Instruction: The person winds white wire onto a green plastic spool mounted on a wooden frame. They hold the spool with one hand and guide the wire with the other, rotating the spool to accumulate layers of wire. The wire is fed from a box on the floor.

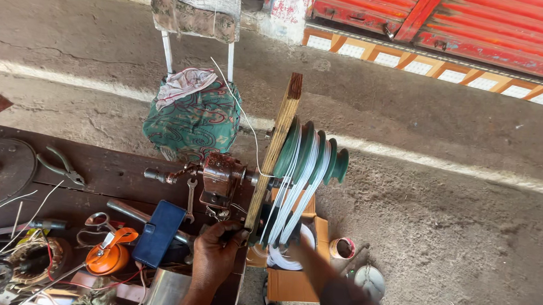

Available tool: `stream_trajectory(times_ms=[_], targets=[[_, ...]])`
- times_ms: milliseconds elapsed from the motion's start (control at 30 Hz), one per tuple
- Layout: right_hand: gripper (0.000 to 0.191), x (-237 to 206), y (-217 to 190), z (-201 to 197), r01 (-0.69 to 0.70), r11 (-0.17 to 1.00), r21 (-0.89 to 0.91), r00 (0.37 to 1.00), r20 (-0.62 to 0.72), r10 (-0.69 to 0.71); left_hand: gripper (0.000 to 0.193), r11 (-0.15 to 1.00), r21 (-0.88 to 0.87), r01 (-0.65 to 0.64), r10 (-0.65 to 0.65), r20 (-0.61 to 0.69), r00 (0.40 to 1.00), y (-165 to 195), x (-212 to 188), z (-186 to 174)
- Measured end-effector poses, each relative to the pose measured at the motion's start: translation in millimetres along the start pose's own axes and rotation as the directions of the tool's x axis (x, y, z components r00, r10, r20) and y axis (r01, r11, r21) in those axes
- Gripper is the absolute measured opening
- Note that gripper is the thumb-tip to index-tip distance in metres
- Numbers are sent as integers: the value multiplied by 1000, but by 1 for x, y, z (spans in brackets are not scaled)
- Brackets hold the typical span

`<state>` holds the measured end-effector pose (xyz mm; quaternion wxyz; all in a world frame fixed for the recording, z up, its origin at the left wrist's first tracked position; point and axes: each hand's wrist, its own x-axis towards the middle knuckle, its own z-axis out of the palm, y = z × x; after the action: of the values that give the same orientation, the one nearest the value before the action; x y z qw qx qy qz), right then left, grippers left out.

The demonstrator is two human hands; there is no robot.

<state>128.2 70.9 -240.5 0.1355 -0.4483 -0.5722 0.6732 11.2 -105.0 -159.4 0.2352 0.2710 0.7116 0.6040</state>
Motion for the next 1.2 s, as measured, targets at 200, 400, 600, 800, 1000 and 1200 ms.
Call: stream_trajectory(times_ms=[200,400,600,800,1000,1200], targets=[[10,-142,-39,16,710,491,-505,681,315,-661,14,999,-25,-20,20,-9,1000,-6,1,-1],[20,-166,-183,-23,597,-368,-713,214,583,-784,14,992,-128,-4,10,45,999,-14,4,4],[34,-103,-312,-76,649,-34,-760,211,222,-952,13,996,-78,45,-42,44,998,-15,6,4],[25,45,-265,-74,347,927,-144,919,-146,-366,14,996,-78,42,-39,42,998,-13,5,2],[20,55,-89,-31,73,986,151,995,-85,-60,15,999,-29,39,-39,17,999,-7,2,-1],[17,-56,6,4,-45,994,-98,992,114,56,14,1000,31,-5,5,-4,1000,-4,2,-2]])
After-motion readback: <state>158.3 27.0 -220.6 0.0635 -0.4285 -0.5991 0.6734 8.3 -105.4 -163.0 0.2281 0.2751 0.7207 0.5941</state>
